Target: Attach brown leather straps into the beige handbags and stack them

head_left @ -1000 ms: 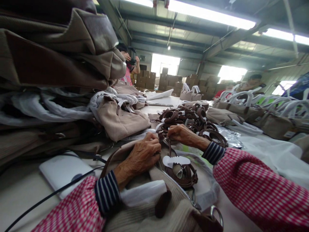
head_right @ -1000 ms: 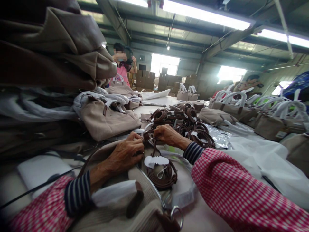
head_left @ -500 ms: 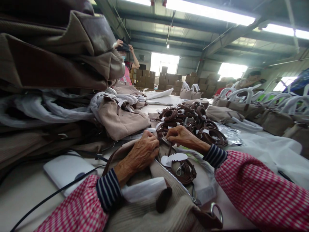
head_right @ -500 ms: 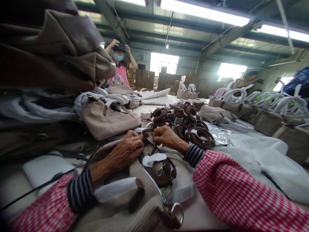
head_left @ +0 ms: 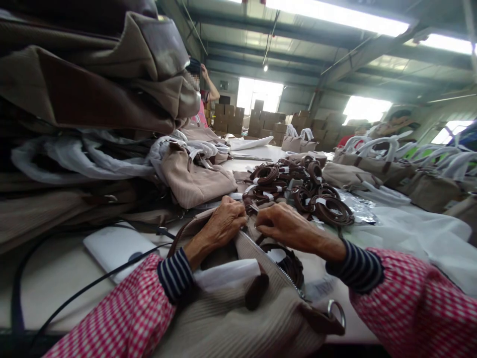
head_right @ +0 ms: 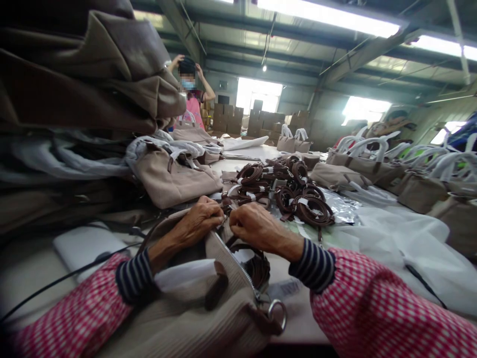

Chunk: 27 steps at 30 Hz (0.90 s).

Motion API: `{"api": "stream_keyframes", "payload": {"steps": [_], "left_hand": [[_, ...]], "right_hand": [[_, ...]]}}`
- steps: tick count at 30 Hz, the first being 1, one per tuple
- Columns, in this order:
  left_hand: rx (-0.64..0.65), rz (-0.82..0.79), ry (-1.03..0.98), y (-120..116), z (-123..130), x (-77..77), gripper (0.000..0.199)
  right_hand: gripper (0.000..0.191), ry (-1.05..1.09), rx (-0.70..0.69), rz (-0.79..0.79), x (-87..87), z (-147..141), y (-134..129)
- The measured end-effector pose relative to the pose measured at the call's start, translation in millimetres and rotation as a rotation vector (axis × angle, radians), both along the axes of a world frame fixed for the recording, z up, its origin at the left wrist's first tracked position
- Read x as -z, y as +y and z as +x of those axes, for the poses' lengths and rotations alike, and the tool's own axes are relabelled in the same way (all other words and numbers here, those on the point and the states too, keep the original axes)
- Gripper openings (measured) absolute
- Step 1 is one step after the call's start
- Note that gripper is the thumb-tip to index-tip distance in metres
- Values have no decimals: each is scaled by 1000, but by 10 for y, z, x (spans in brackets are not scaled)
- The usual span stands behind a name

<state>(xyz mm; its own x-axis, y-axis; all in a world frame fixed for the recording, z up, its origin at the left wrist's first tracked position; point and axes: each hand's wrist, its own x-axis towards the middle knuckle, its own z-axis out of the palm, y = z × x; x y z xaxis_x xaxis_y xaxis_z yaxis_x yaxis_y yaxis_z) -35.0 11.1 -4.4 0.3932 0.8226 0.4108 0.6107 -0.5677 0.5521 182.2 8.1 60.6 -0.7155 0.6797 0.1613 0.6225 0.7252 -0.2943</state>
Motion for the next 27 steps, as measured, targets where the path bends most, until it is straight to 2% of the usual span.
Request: {"api": "stream_keyframes", "payload": {"steps": [5,12,27], "left_hand": [[-19,-16,-18,-9,28,-20,20],[-30,-52,-3,-65,60,-94,21],[6,-52,-33,-66,45,-90,20]], "right_hand": [[17,-215,76,96,100,-88,-92],[12,-154,170,87,204,-100,-70],[19,-420,202,186,14,-299,-106]]}}
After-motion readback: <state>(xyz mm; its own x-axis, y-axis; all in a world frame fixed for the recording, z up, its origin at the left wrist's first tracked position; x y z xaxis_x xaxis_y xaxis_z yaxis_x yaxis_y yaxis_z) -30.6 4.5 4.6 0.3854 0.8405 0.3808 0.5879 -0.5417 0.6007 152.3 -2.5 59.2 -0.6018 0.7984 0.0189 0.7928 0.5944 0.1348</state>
